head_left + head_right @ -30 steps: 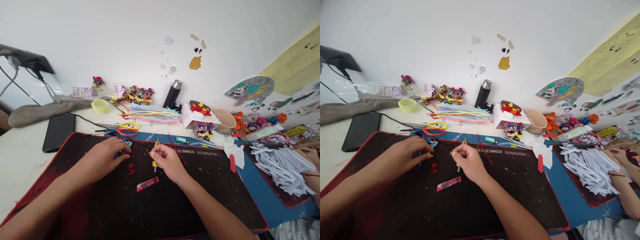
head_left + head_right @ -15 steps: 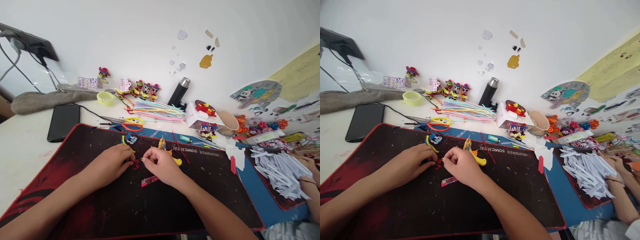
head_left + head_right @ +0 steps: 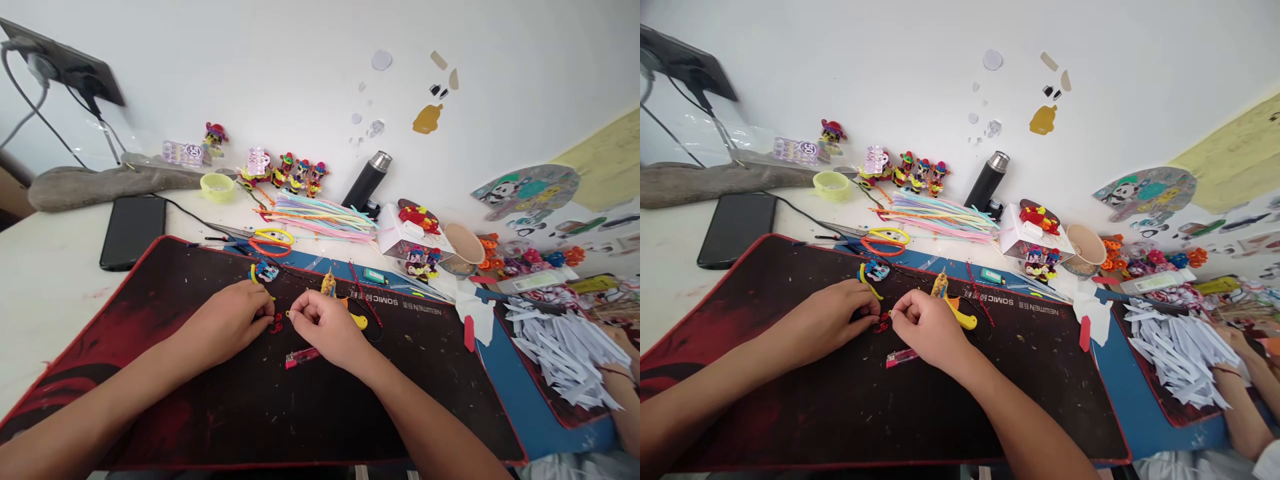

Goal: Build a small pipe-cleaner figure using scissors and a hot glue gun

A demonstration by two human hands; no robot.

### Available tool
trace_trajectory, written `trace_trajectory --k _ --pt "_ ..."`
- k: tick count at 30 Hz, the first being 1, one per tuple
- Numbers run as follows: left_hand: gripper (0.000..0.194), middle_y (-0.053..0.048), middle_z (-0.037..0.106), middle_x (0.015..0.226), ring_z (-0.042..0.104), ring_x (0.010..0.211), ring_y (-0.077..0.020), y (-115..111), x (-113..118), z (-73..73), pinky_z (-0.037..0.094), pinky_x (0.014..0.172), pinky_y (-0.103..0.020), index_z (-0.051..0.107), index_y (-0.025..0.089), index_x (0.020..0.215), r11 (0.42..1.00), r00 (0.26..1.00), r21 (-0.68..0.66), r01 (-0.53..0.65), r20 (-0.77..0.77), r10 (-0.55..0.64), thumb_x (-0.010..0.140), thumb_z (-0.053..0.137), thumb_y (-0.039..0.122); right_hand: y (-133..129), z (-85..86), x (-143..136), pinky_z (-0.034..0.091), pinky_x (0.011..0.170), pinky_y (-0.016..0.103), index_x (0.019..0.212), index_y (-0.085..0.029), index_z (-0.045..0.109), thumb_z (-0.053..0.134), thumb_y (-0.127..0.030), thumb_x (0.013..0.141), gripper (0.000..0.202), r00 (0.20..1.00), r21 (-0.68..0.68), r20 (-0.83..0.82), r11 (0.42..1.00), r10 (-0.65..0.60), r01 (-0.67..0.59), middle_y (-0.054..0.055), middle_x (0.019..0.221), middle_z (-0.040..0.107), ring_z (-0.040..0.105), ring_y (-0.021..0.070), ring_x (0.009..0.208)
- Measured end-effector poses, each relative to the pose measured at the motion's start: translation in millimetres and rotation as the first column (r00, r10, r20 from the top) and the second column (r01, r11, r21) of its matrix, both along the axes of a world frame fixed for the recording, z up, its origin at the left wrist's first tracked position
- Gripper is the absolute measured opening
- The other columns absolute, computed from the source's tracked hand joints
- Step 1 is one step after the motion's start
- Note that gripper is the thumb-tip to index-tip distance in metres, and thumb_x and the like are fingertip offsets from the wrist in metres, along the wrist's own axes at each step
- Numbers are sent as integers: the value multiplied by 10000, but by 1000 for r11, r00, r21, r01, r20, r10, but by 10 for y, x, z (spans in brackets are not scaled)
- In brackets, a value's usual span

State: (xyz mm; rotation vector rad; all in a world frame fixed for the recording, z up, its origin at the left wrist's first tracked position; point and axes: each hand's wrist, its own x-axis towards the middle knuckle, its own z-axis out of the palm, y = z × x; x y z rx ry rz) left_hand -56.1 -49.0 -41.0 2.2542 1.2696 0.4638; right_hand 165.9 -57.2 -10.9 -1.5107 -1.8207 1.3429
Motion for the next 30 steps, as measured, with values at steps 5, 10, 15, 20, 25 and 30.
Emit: trace_trajectory --k 5,10,15,20,25,30 --pt "118 -41 703 875 650 867 -254 -3 13 -3 453 783 -359 702 237 829 1000 1000 7 -17 14 17 886 609 193 -10 -7 -9 318 505 253 855 -219 647 669 -230 896 48 1000 -12 5 1000 2 -2 -78 586 521 435 106 512" --pt "120 -46 701 873 644 866 -254 -18 32 -9 463 804 -370 687 226 820 1000 1000 18 -17 12 17 898 598 208 -33 -13 -40 318 500 253 867 -219 645 671 -244 905 52 1000 -35 16 999 20 -20 -84 576 509 427 107 508" --pt "122 -41 715 892 648 869 -249 -43 21 -18 472 807 -366 672 231 825 999 995 9 -54 90 53 900 576 229 -45 -18 -63 327 508 250 879 -218 659 672 -236 903 33 999 -34 42 999 25 -24 -81 590 523 433 106 517" --pt "109 -35 734 879 660 838 -244 -54 24 10 469 756 -352 666 240 830 994 986 -23 -110 126 112 876 570 262 -46 -10 -54 309 507 255 875 -218 656 680 -243 898 42 1000 -37 19 999 -5 6 -82 595 523 421 104 507" --pt "120 7 689 720 611 635 -190 -53 47 101 407 592 -302 637 245 784 971 967 -146 -191 144 212 853 559 306 -52 -18 -40 309 509 256 875 -218 656 681 -248 896 44 1000 -36 -6 999 -11 11 -78 598 526 419 106 509" --pt "135 30 646 670 580 602 -170 -57 62 152 401 563 -277 610 247 782 966 940 -182 -185 253 228 853 552 345 -65 -40 -42 317 511 252 882 -216 663 684 -251 898 44 1000 -30 -23 1000 -9 8 -71 605 536 432 107 514"
